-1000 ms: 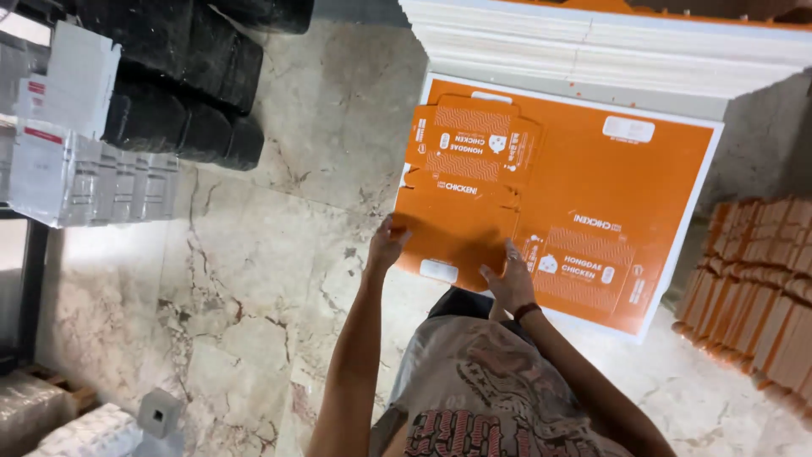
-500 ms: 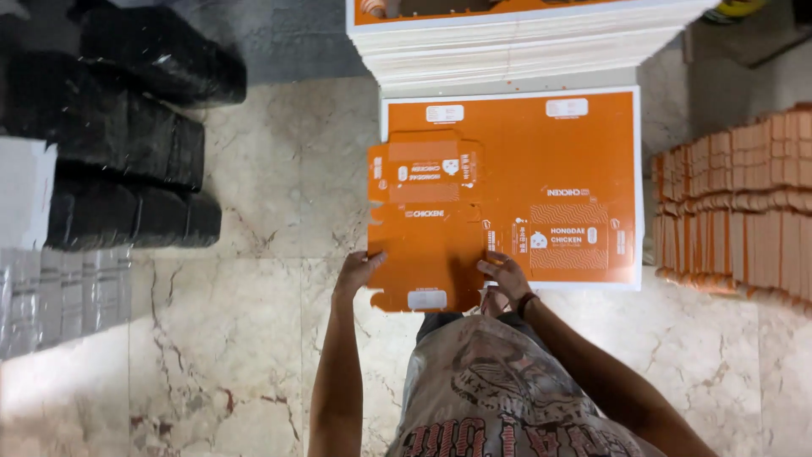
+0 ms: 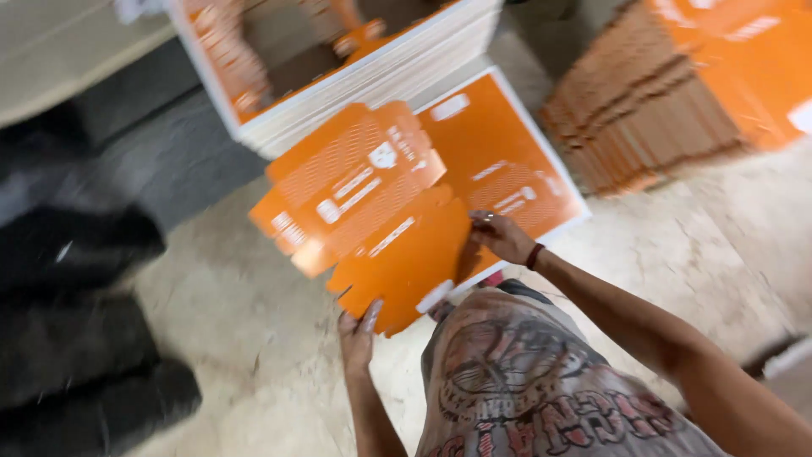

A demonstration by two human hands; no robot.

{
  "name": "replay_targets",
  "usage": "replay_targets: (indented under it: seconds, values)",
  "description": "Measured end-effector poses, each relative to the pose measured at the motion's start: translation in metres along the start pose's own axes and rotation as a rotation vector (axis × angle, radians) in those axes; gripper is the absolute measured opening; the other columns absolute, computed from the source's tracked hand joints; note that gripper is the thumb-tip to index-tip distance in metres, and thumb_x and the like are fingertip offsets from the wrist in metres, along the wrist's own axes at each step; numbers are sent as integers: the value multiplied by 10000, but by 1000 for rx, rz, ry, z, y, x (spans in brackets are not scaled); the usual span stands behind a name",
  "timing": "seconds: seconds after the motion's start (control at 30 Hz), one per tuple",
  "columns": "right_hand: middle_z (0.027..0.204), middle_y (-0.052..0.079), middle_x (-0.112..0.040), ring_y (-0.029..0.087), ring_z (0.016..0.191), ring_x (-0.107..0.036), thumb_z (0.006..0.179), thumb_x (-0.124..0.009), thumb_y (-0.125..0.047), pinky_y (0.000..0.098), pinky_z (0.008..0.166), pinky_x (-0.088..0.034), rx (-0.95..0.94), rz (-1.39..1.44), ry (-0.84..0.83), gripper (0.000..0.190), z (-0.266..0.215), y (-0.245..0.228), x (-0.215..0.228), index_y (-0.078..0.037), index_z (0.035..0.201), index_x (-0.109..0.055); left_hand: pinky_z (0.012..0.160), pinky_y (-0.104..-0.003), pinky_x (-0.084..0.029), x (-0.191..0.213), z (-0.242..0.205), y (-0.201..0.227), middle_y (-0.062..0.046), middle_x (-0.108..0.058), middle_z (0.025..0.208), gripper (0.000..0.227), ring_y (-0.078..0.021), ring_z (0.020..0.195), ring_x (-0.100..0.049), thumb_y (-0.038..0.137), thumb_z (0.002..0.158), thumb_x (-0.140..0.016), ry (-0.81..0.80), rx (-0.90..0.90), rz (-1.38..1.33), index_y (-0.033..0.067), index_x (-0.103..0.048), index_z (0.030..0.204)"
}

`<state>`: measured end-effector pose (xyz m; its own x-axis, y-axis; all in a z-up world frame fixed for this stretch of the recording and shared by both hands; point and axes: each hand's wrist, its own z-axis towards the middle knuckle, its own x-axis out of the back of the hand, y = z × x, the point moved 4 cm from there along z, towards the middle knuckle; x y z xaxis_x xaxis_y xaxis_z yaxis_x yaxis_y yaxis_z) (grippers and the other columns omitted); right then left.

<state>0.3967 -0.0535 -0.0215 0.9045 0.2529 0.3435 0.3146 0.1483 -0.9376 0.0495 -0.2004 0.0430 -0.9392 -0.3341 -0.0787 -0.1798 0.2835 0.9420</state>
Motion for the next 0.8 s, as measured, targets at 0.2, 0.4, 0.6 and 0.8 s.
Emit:
replay_targets:
  seconds: [0.2, 0.4, 0.6, 0.8]
  values:
    - [1327, 100, -595, 255, 1129, -630, 619, -218, -37, 395, 1033, -496, 170, -20, 75, 889, 9, -22, -8, -100, 1471, -461, 1123, -344, -452, -22, 32, 35, -129, -572, 1466, 603, -208, 1313, -579, 86, 923, -649, -30, -153, -5, 41, -426, 1482]
    - [1161, 136, -596, 332, 989, -607, 900, -342, 82, 466, 862, -494, 89, -65, 160, 475, 2, -29, -30, -89, 1312, -505, 1050, -371, -484, 1, 74, -17, -260, -603, 1338, 518, -304, 1228, -617, 23, 990, -554, 78, -304, 193, -21, -382, 1477]
    - [985, 94, -687, 311, 861, -666, 1033, -450, -138, 413, 750, -503, -15, -109, 150, 156, 4, -47, 6, -125, 1106, -588, 728, -400, -547, -2, 110, -46, -194, -697, 920, 562, -312, 790, -687, 137, 918, -723, 218, -414, 601, 54, -532, 1440]
    - [1344, 89, -667, 260, 1103, -673, 840, -542, 17, 391, 957, -516, 105, -304, 442, 592, 19, 12, 200, -142, 1409, -556, 990, -348, -526, -212, 128, 0, -156, -532, 1527, 628, -277, 1196, -674, 34, 888, -673, -322, -87, 194, 49, -428, 1466]
